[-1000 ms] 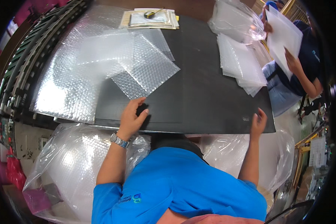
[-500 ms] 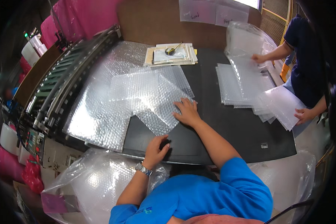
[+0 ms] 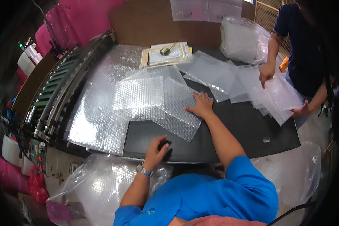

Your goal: The person stacks and organizes sheets of bubble wrap on a black table. They repeatedly pick up stacks, separate individual sheets, and place them into neat piles. Another person is visible in the background also handling bubble wrap.

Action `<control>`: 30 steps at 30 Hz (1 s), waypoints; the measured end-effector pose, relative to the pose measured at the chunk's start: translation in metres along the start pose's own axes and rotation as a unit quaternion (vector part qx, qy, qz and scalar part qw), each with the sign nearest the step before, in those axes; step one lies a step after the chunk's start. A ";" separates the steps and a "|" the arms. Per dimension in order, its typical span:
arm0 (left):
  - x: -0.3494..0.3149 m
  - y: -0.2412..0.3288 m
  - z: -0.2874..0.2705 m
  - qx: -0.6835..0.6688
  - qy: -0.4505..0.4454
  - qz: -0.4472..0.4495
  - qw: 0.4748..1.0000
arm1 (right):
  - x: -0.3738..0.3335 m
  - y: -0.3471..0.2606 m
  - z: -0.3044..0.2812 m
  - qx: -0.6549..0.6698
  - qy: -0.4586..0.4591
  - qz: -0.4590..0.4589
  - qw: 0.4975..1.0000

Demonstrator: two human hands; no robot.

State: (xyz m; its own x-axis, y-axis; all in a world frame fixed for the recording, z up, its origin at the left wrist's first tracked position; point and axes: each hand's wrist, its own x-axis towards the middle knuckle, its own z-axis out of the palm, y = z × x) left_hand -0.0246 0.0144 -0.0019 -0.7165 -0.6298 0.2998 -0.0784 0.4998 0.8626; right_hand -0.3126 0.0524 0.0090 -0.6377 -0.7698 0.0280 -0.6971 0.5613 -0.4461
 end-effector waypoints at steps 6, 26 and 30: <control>0.054 -0.006 -0.066 0.220 0.141 0.145 0.954 | 0.028 -0.013 0.003 0.001 -0.034 -0.080 0.996; 0.204 -0.048 -0.152 0.437 0.186 0.156 0.866 | 0.143 -0.025 0.059 0.330 0.130 0.015 0.935; 0.206 -0.087 -0.152 0.518 0.022 -0.064 0.853 | 0.163 -0.047 0.061 0.324 0.111 -0.020 0.939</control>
State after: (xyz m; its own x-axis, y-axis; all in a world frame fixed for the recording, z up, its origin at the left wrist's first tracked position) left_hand -0.0596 -0.2491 0.0470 -0.6311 -0.7288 0.2657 -0.7405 0.6680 0.0734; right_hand -0.3638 -0.1184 -0.0204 -0.7174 -0.6644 0.2096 -0.4224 0.1755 -0.8892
